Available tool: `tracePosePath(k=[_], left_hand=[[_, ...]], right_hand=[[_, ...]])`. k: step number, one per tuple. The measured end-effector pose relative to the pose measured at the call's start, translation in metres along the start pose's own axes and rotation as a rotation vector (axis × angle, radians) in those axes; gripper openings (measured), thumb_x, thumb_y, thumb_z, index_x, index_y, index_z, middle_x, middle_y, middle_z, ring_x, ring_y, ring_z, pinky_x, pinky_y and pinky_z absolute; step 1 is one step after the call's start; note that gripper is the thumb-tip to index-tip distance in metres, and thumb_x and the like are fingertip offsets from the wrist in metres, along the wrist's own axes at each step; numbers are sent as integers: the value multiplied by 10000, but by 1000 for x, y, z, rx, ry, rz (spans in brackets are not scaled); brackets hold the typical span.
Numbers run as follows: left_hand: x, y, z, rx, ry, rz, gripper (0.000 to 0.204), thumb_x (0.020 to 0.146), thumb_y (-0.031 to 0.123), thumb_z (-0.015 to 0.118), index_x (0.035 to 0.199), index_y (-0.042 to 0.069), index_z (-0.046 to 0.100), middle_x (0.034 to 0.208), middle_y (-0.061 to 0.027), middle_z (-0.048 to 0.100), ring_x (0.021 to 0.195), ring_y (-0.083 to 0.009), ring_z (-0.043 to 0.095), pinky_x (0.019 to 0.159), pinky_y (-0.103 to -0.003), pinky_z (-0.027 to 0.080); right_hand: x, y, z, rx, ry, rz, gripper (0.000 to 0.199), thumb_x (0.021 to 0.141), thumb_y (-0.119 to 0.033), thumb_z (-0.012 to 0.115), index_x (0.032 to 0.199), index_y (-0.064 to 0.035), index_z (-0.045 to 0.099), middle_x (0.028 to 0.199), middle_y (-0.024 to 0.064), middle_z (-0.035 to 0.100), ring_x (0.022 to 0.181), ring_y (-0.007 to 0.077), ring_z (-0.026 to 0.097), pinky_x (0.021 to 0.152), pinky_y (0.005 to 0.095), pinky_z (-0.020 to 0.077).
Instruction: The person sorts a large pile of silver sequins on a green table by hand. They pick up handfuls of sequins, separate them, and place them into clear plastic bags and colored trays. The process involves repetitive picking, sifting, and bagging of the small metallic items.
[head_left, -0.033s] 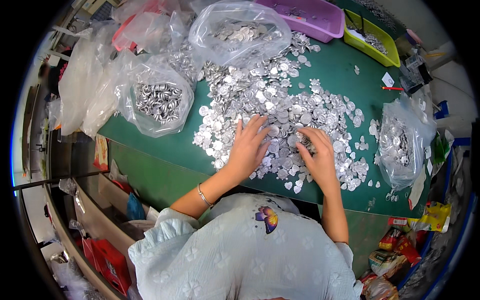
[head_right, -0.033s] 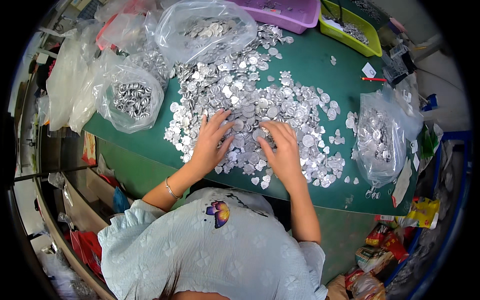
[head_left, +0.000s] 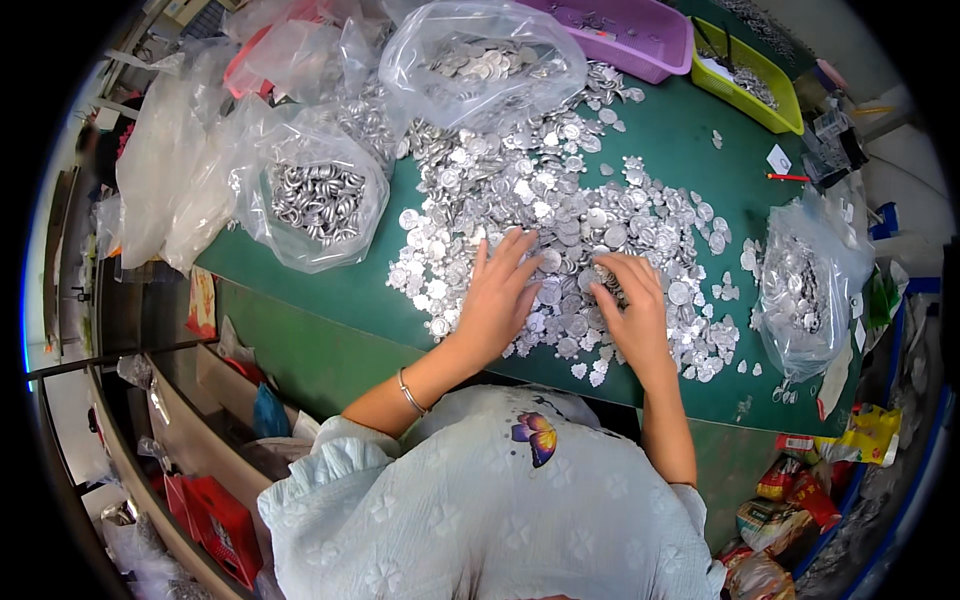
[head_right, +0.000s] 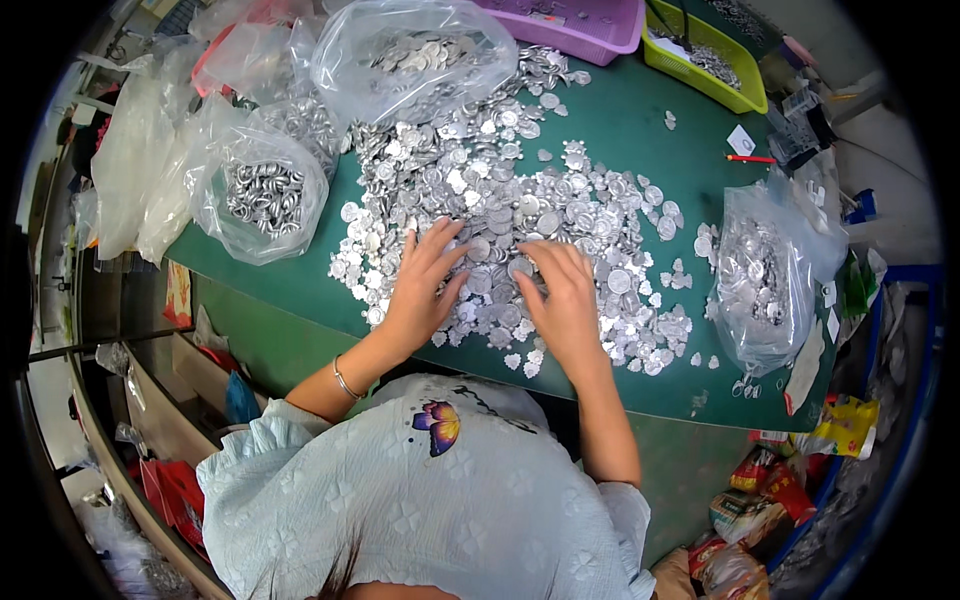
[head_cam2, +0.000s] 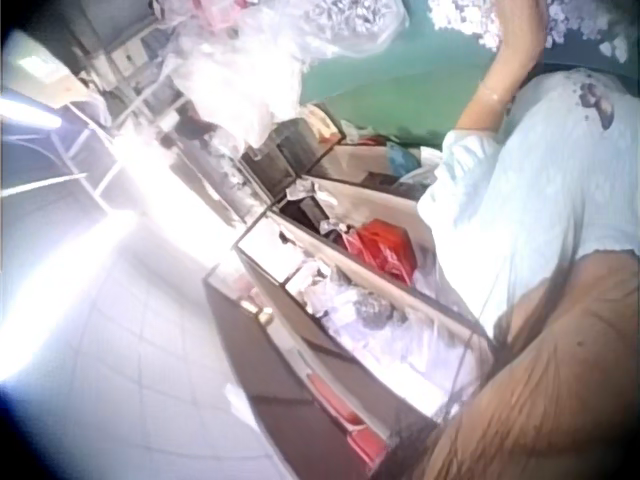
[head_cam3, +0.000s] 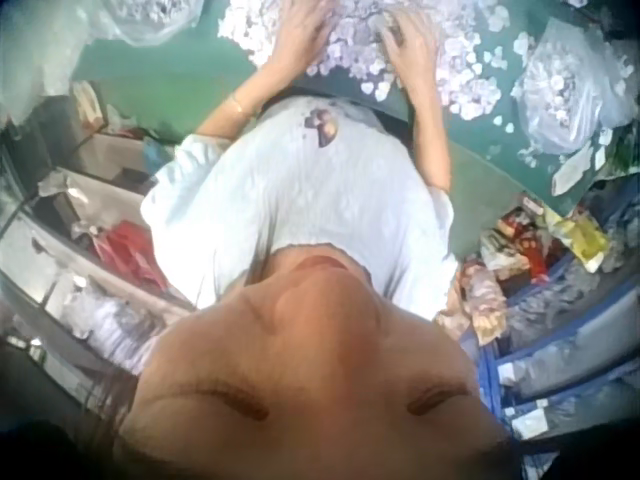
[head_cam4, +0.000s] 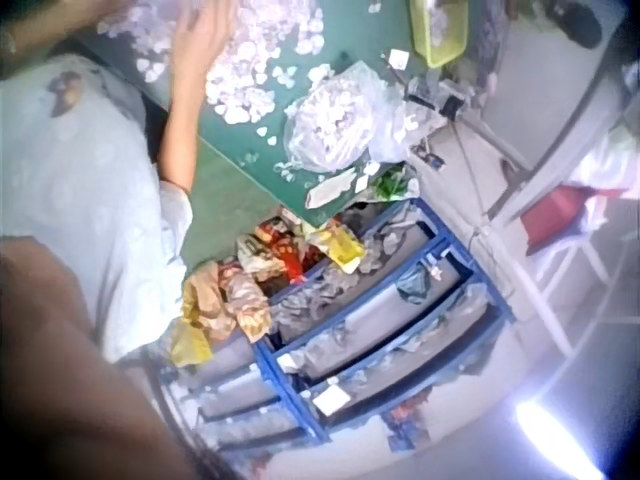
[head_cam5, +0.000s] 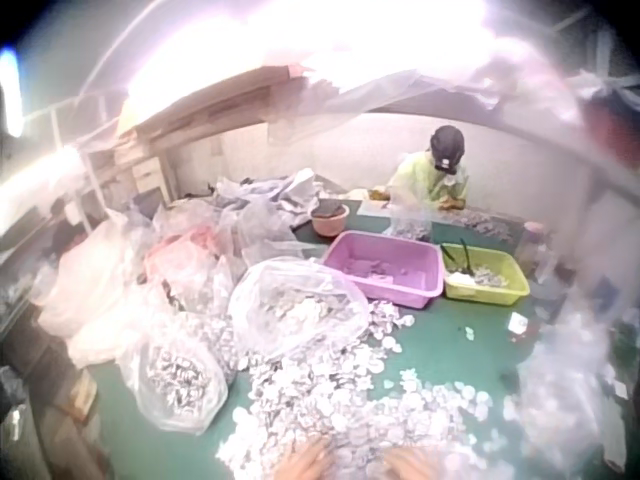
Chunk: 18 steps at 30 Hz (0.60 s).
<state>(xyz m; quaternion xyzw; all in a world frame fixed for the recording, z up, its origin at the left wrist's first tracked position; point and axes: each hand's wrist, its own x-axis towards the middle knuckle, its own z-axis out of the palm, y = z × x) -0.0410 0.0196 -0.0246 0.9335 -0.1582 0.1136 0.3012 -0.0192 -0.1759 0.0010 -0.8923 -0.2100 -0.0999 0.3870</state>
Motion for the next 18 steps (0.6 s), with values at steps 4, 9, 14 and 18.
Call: tracePosePath(k=[4, 9, 14, 18], left_hand=[[-4, -6, 9, -204, 15, 59, 405, 753, -28, 609, 1148, 23, 538, 1258, -142, 498, 1211, -323, 436, 1014, -415, 348], [-2, 1, 14, -321, -153, 177, 396, 767, -16, 547, 1161, -18, 508, 1248, -193, 480, 1175, -336, 460, 986, -418, 374], [-37, 3, 12, -450, -268, 205, 422, 775, -57, 534, 1189, 24, 506, 1238, -165, 503, 1181, -334, 465, 984, -417, 392], [-40, -4, 4, -475, -178, 141, 426, 770, -57, 562, 1184, 22, 508, 1250, -155, 498, 1213, -330, 437, 1007, -413, 365]], right_hand=[[1, -4, 24, -46, 7, -6, 248, 734, -50, 661, 974, -26, 605, 976, 92, 604, 917, 266, 535, 779, 364, 384], [1, -3, 20, -186, -66, -35, 297, 700, -67, 683, 985, -41, 603, 1001, 62, 595, 942, 244, 519, 808, 356, 360], [-18, 6, 18, -217, -66, -44, 297, 699, -61, 685, 984, -44, 604, 1001, 55, 593, 946, 249, 513, 803, 358, 362], [-13, 4, 19, -178, 15, -31, 287, 706, -47, 672, 984, -41, 601, 1003, 58, 588, 941, 253, 509, 783, 359, 366]])
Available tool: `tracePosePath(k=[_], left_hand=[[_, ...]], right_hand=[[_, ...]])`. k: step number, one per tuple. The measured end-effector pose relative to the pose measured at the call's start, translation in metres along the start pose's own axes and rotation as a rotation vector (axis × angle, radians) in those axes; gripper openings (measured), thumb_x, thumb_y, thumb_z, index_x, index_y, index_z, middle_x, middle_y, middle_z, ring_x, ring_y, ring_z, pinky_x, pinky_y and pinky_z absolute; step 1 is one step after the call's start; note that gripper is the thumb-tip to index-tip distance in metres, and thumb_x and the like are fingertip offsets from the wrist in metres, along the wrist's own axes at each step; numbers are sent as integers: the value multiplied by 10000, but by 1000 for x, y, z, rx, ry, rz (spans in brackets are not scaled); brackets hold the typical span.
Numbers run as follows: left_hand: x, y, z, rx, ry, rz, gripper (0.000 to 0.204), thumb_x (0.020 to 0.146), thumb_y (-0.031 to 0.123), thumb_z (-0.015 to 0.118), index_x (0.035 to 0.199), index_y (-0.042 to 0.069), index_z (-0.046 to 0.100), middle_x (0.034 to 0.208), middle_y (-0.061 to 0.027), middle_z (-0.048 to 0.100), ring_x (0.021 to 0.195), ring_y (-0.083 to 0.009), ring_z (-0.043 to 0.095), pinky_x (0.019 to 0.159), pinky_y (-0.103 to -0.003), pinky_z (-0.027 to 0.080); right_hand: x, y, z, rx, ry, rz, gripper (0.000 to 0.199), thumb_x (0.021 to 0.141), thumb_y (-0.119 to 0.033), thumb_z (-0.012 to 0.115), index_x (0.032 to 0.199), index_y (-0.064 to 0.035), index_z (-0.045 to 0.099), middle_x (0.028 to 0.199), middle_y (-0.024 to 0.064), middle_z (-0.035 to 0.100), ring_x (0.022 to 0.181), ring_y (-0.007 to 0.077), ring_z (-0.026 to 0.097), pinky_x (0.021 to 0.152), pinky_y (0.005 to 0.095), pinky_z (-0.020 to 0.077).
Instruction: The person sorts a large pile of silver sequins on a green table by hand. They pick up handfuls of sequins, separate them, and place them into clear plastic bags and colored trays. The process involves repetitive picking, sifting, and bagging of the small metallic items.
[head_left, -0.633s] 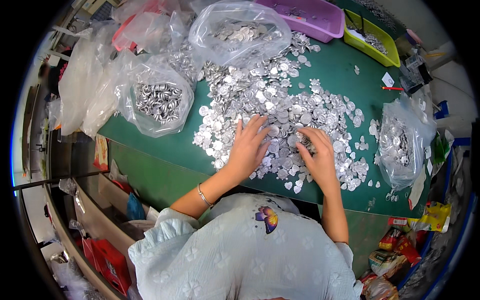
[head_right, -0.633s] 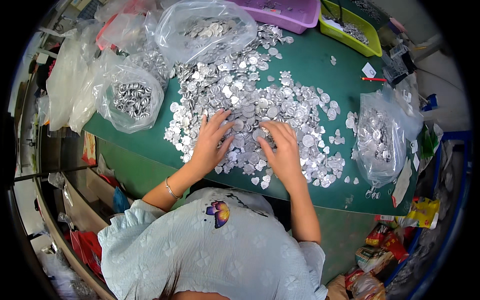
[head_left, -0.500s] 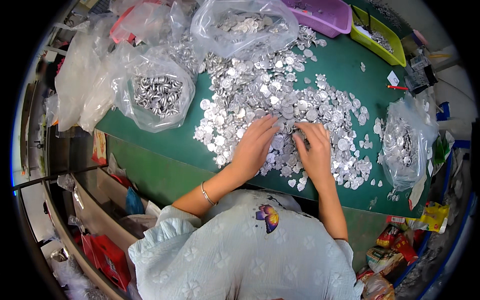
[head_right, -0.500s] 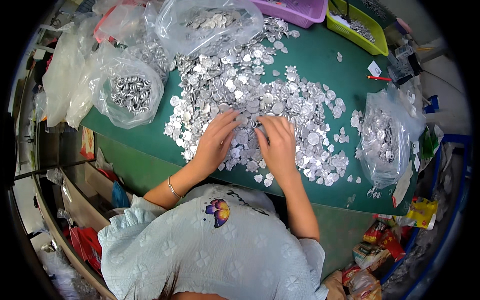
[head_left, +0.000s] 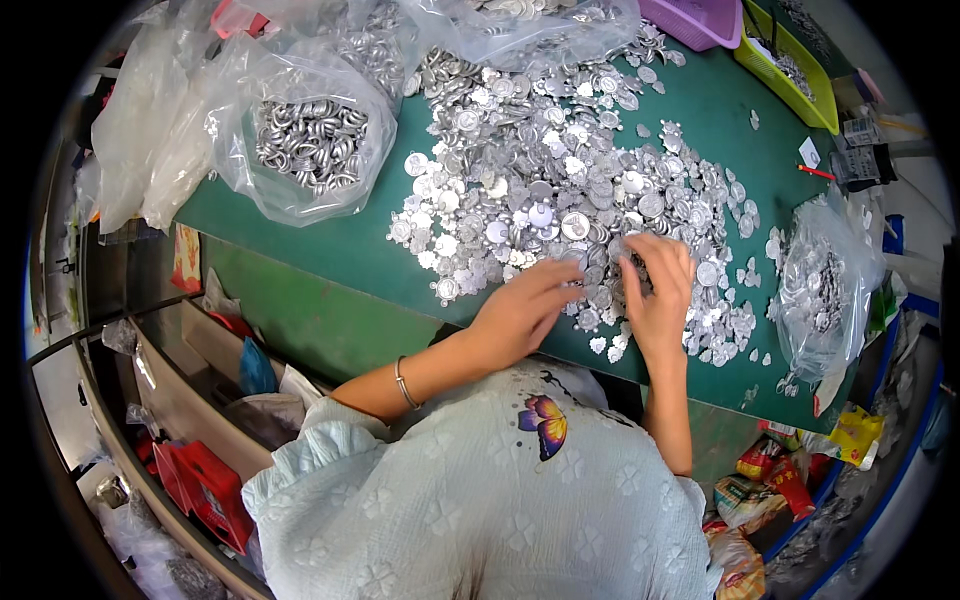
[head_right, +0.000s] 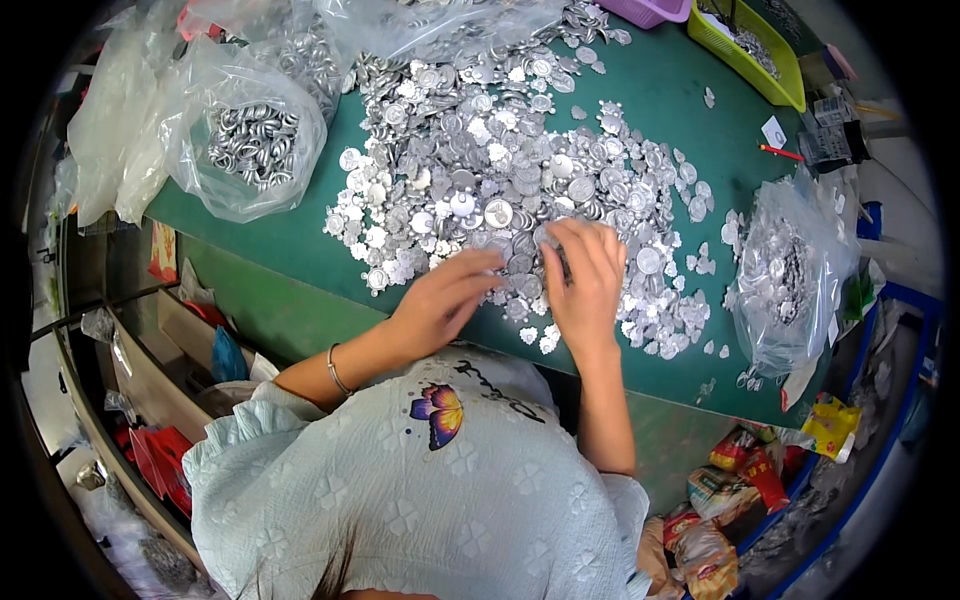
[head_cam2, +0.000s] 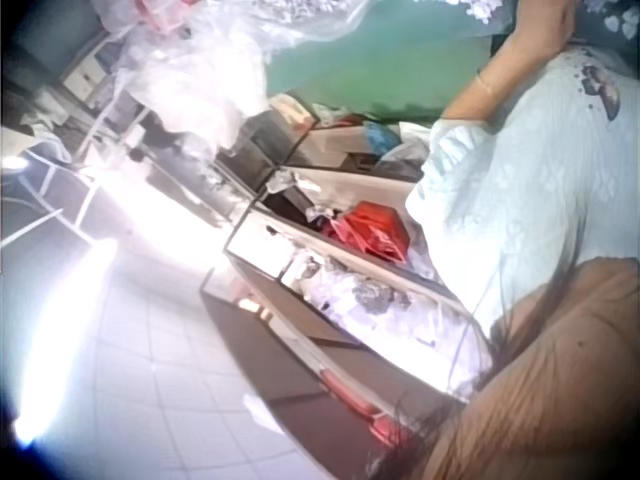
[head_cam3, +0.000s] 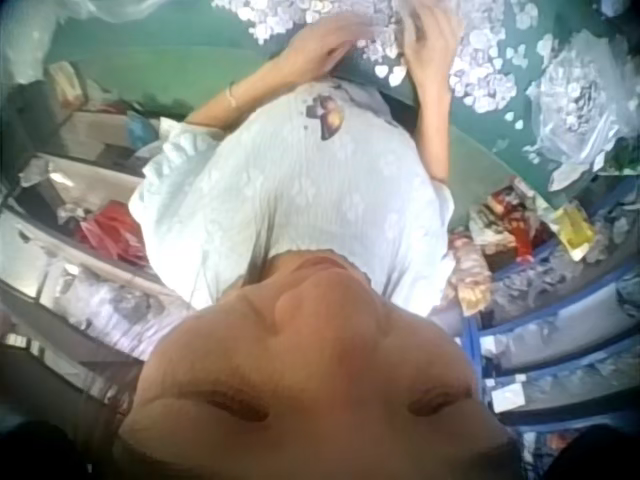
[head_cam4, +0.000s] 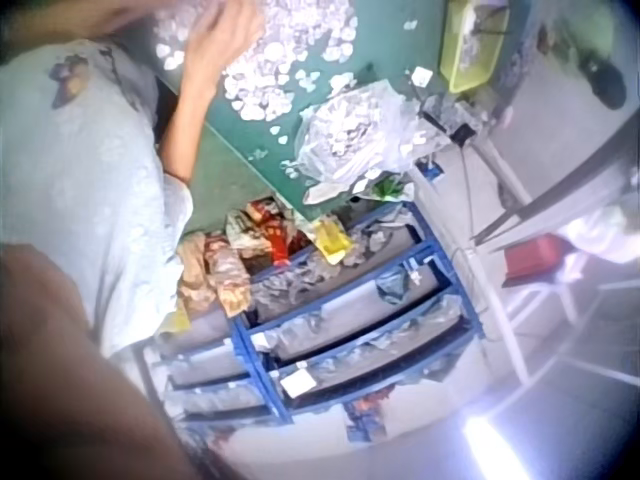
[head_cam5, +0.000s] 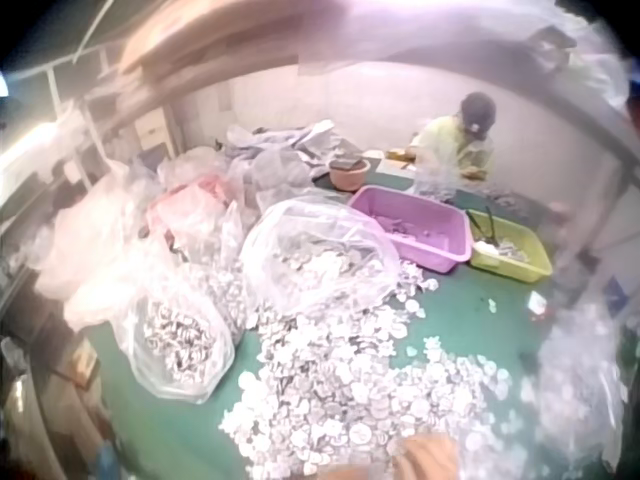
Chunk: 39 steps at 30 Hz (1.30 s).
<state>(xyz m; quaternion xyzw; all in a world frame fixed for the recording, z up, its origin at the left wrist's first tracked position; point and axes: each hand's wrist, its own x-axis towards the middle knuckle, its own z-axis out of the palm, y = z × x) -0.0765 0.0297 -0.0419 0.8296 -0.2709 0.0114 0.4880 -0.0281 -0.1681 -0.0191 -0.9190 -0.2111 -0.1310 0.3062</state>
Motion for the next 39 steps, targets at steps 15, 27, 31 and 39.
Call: tracePosePath(k=[15, 27, 31, 39], left_hand=[[25, 0, 3, 145, 143, -96, 362, 785, -4, 584, 1141, 23, 524, 1282, -149, 467, 1224, -324, 414, 1033, -474, 298], [30, -3, 2, 260, 127, -44, 281, 772, 13, 607, 1050, 22, 567, 1101, -118, 561, 1048, -306, 525, 994, -445, 347], [27, -8, -1, 229, 155, -37, 268, 771, 8, 603, 1037, 31, 577, 1071, -111, 571, 1013, -295, 536, 939, -442, 383], [81, -14, 10, 423, 41, 106, 284, 742, 45, 601, 1024, 77, 594, 1066, -35, 584, 1016, -209, 513, 850, -398, 359]], right_hand=[[21, -5, 12, -170, -101, -132, 259, 731, -87, 644, 979, -49, 579, 992, 77, 532, 947, 241, 490, 872, 431, 313], [24, -1, 10, -48, -44, -199, 245, 708, -57, 645, 939, -38, 565, 961, 74, 560, 922, 250, 521, 892, 431, 329], [17, 8, 8, 224, 118, -33, 230, 712, -24, 635, 934, -26, 575, 983, 91, 595, 858, 235, 563, 838, 372, 396], [13, 14, -13, 1678, 277, 671, 276, 907, -83, 476, 1163, 18, 471, 964, 115, 546, 733, 156, 517, 615, 252, 410]])
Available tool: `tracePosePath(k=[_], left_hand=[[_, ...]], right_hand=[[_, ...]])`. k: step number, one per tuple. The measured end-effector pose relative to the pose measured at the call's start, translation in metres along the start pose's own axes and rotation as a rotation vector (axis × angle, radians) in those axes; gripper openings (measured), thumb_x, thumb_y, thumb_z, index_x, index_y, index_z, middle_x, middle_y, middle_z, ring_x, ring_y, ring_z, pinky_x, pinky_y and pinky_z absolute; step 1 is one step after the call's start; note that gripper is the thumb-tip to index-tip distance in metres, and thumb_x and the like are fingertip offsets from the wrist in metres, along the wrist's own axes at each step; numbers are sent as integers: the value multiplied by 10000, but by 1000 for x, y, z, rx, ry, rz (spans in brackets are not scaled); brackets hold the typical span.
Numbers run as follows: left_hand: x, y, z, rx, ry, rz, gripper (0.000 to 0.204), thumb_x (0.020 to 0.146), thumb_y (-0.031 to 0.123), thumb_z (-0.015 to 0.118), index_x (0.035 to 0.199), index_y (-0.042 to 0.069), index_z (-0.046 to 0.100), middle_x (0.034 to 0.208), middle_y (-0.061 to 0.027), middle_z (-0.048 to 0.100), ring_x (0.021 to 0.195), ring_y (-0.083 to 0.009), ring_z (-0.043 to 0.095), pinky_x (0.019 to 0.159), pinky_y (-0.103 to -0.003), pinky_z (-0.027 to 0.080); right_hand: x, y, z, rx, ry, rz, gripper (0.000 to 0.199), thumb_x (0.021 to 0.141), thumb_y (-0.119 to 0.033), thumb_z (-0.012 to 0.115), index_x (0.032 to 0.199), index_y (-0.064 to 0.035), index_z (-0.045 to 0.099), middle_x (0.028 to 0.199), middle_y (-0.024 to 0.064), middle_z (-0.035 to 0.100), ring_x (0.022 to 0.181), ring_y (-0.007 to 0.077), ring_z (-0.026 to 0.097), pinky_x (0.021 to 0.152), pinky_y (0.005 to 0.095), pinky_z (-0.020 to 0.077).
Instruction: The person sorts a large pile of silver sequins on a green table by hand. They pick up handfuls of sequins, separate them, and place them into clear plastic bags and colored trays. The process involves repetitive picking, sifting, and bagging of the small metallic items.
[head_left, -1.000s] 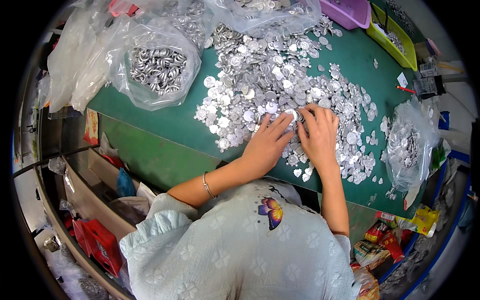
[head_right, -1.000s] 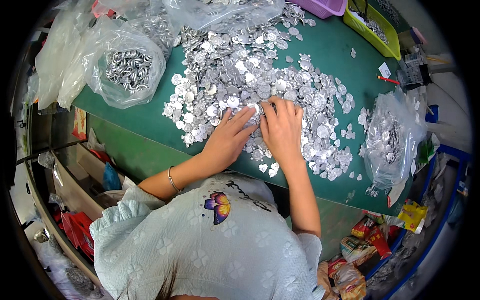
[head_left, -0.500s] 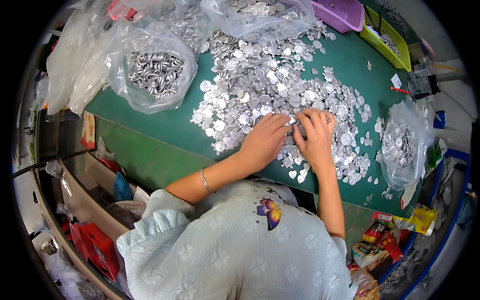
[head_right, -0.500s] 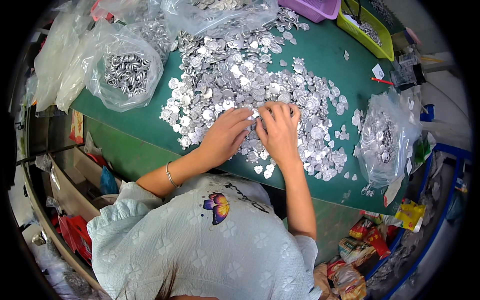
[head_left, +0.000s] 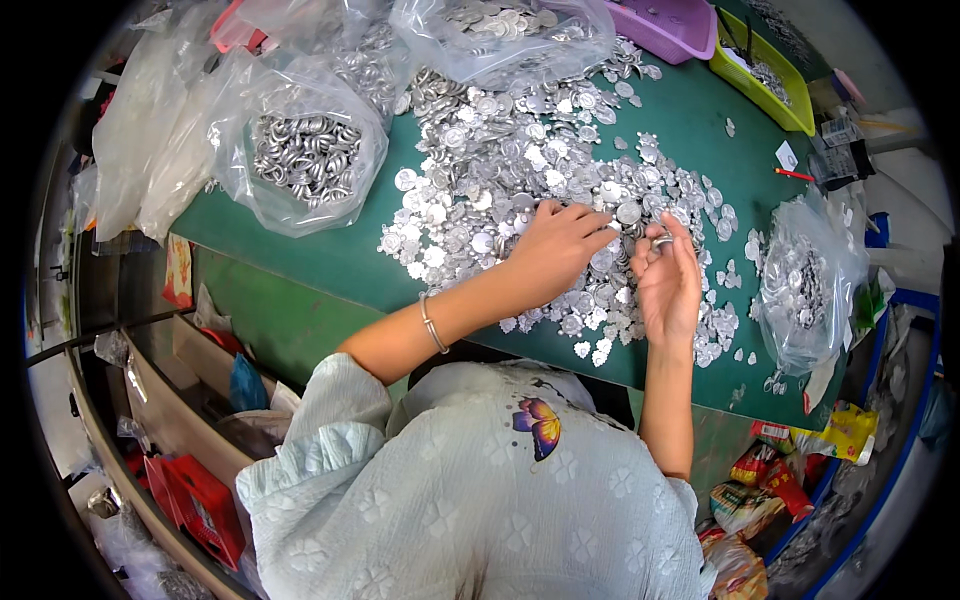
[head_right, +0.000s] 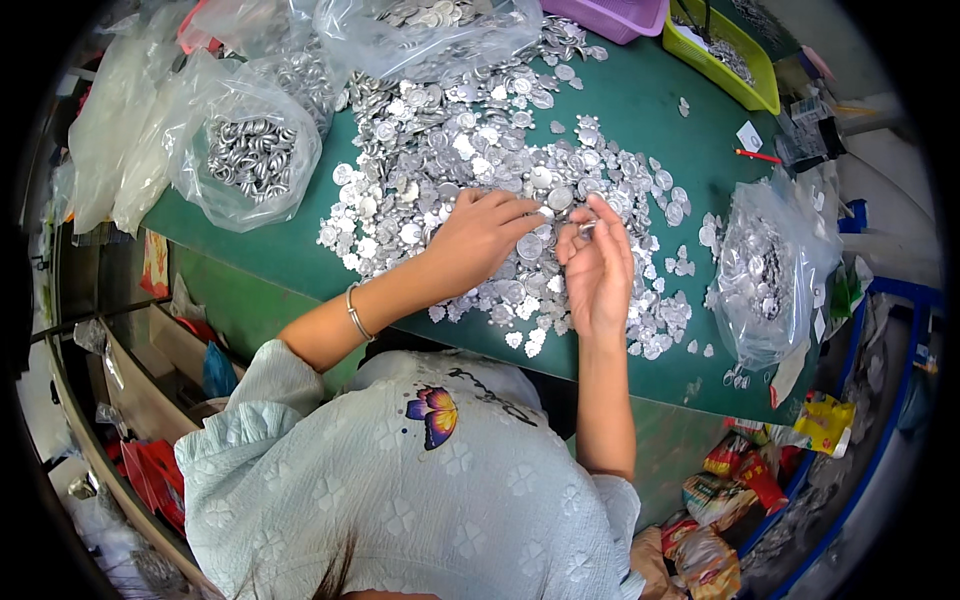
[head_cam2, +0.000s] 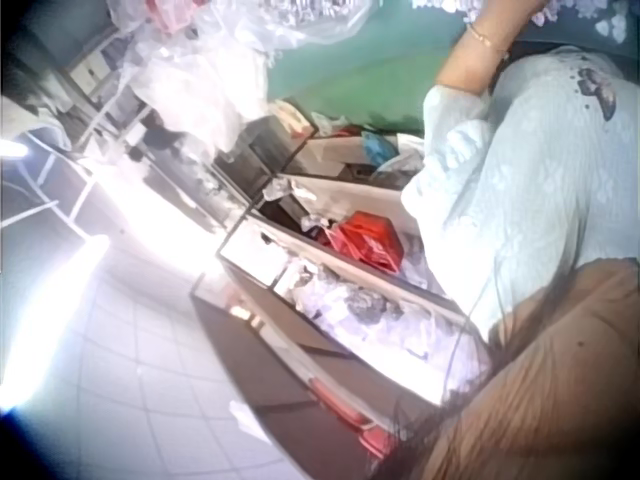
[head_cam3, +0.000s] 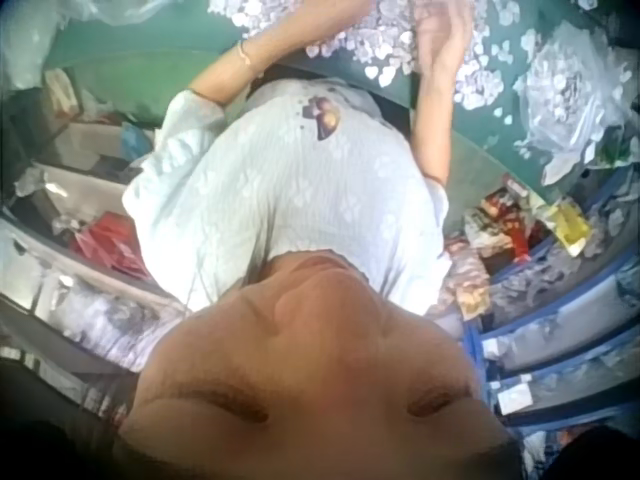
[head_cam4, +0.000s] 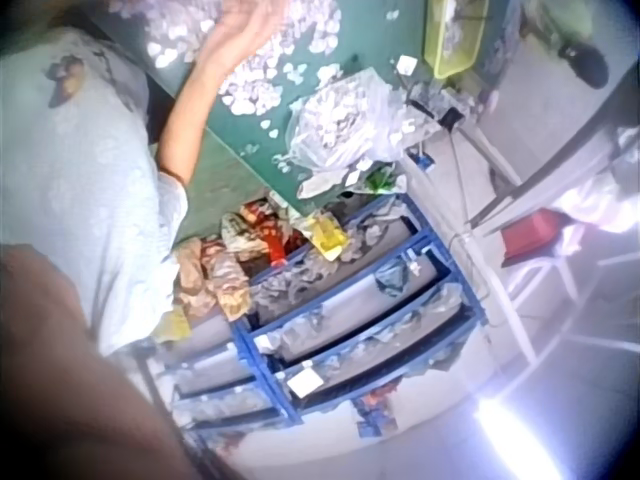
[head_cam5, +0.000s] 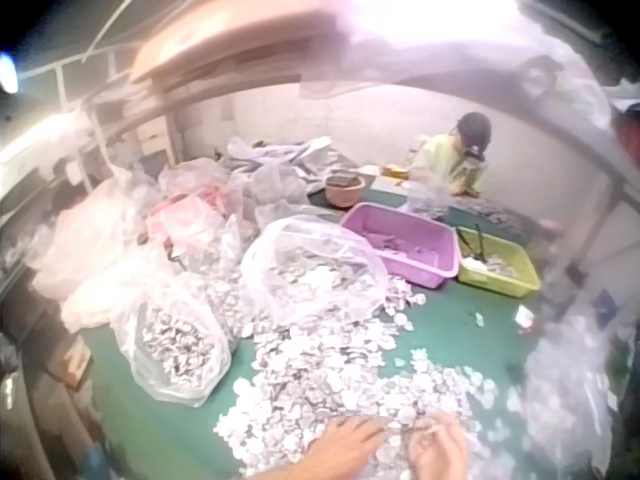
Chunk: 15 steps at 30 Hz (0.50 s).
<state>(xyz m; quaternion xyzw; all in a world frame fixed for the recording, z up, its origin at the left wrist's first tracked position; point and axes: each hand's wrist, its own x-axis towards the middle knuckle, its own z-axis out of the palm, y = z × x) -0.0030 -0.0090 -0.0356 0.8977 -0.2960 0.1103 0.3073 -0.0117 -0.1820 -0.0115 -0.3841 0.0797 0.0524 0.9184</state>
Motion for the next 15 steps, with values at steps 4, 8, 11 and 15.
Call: tracePosePath(k=[4, 8, 11, 15], left_hand=[[2, -6, 1, 140, -154, 12, 287, 730, 53, 595, 1012, 105, 593, 1089, 9, 580, 994, -183, 509, 825, -395, 344], [4, -8, 1, 154, -60, 42, 212, 730, 93, 614, 942, 96, 599, 942, 3, 561, 919, -186, 501, 773, -387, 343], [10, -7, -1, 244, -126, 41, 186, 728, 117, 623, 911, 99, 592, 834, -14, 509, 862, -194, 484, 731, -376, 334], [18, -10, -3, 269, -127, 118, 132, 715, 122, 627, 839, 93, 593, 796, -26, 476, 841, -198, 474, 710, -369, 330]], right_hand=[[-7, -1, -7, -341, 44, -49, 203, 884, -59, 539, 1070, 21, 547, 741, 30, 533, 639, 92, 479, 583, 216, 381], [-9, -1, -5, -618, 38, -63, 112, 864, -71, 586, 946, 0, 614, 671, -9, 530, 574, 49, 457, 529, 183, 346], [-8, -1, 0, -659, 34, -56, 101, 862, -83, 594, 924, -11, 627, 648, -23, 525, 563, 34, 448, 511, 174, 328], [-4, -1, -2, -691, 67, -63, 107, 865, -86, 591, 933, -14, 631, 638, -33, 517, 563, 26, 439, 504, 170, 311]])
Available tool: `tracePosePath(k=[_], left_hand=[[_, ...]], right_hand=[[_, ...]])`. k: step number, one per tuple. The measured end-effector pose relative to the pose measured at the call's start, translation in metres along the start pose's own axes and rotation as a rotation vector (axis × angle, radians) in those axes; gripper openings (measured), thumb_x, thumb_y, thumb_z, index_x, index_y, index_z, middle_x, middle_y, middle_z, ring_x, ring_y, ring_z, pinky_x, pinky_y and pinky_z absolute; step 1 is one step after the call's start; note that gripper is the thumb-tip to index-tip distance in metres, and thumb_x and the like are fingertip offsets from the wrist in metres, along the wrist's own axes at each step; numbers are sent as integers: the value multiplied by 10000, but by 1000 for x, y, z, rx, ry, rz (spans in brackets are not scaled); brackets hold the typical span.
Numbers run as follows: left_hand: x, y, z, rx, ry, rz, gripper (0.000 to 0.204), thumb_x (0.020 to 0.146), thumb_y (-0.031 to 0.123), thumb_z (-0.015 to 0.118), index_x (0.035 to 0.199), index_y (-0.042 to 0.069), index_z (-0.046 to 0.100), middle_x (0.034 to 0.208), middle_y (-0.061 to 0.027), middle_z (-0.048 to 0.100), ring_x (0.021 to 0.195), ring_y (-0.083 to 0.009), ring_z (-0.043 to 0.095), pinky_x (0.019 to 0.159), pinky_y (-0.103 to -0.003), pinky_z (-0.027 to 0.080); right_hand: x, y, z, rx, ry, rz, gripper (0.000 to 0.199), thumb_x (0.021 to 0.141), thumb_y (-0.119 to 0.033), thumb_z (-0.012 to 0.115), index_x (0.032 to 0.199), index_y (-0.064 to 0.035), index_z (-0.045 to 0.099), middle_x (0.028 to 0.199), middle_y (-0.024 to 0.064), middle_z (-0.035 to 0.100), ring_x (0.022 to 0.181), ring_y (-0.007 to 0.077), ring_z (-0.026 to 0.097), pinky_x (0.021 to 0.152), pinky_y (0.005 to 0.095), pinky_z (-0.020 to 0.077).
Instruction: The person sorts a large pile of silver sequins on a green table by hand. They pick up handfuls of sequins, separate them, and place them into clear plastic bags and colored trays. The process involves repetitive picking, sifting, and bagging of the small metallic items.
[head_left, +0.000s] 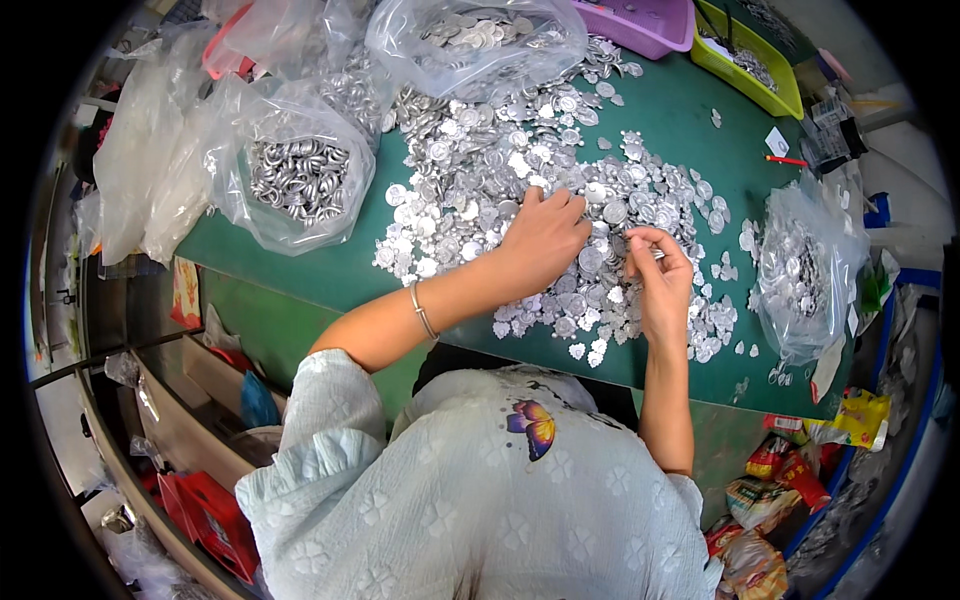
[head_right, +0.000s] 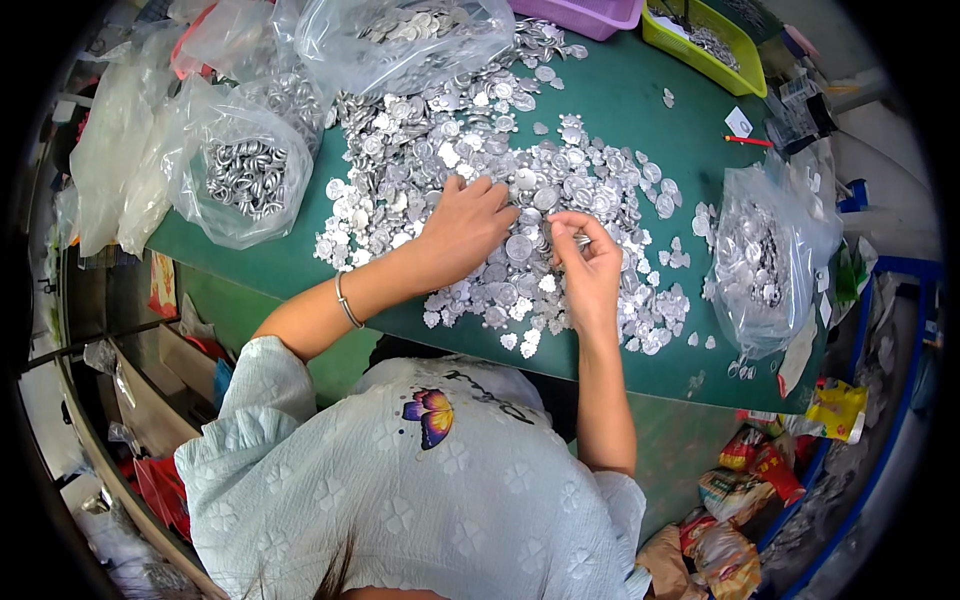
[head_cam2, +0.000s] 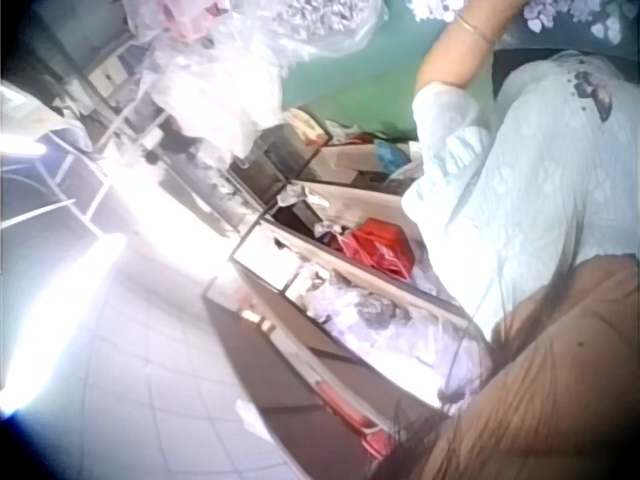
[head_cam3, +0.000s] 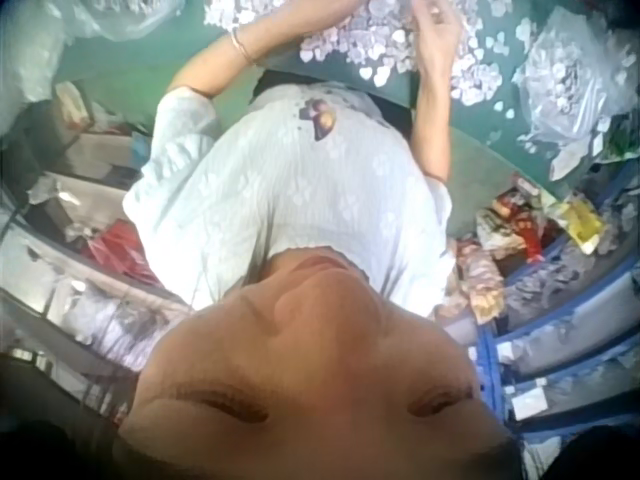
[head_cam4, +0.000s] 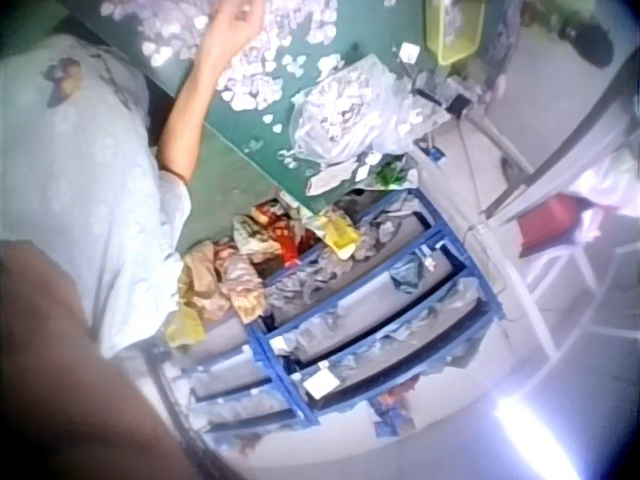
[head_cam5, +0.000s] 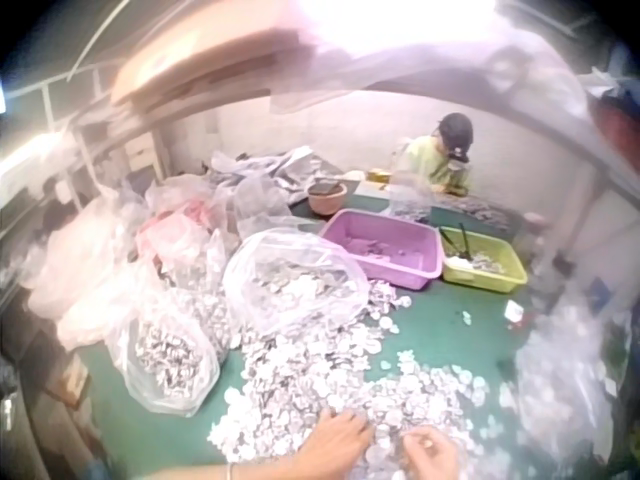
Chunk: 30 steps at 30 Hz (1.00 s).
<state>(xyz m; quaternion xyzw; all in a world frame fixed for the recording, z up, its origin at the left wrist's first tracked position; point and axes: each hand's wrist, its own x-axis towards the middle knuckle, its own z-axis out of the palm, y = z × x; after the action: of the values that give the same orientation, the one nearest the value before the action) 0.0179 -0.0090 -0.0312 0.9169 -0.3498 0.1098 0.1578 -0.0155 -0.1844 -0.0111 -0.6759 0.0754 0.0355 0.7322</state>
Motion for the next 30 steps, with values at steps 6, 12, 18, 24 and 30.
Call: tracePosePath(k=[6, 12, 18, 24, 30], left_hand=[[5, -10, 2, -70, 3, 68, 58, 677, 94, 613, 730, 71, 608, 813, -43, 510, 850, -204, 492, 715, -357, 344], [0, -15, 2, -276, 198, -90, 126, 725, 72, 623, 851, 66, 618, 802, -57, 534, 811, -227, 533, 706, -354, 397], [2, -17, -22, -1111, 249, -603, 95, 841, 59, 513, 902, 35, 583, 858, -82, 591, 803, -168, 587, 654, -298, 463], [8, -23, -29, -1779, 10, -818, 128, 852, 101, 492, 891, 27, 590, 874, -91, 589, 789, -161, 579, 676, -273, 457], [17, -14, 10, -507, 101, -184, 141, 701, 56, 641, 841, 64, 628, 897, -119, 498, 906, -268, 506, 723, -329, 413]], right_hand=[[-1, 5, -8, 25, 14, 4, 101, 860, -81, 595, 928, -20, 638, 679, -38, 526, 563, 19, 426, 493, 168, 291], [3, 4, -2, -312, 55, -161, 113, 829, -65, 615, 924, -6, 626, 666, -5, 508, 563, 59, 441, 503, 214, 333], [21, -3, -2, -950, 88, -405, 205, 749, -111, 685, 909, 4, 628, 719, 100, 523, 655, 232, 521, 589, 334, 406], [25, -7, -1, -1226, 2, -490, 247, 717, -170, 711, 878, -1, 631, 785, 131, 549, 774, 296, 541, 690, 380, 390], [25, -1, -5, -1234, -4, -583, 218, 744, -154, 680, 890, -2, 624, 775, 120, 542, 767, 282, 538, 699, 372, 366]])
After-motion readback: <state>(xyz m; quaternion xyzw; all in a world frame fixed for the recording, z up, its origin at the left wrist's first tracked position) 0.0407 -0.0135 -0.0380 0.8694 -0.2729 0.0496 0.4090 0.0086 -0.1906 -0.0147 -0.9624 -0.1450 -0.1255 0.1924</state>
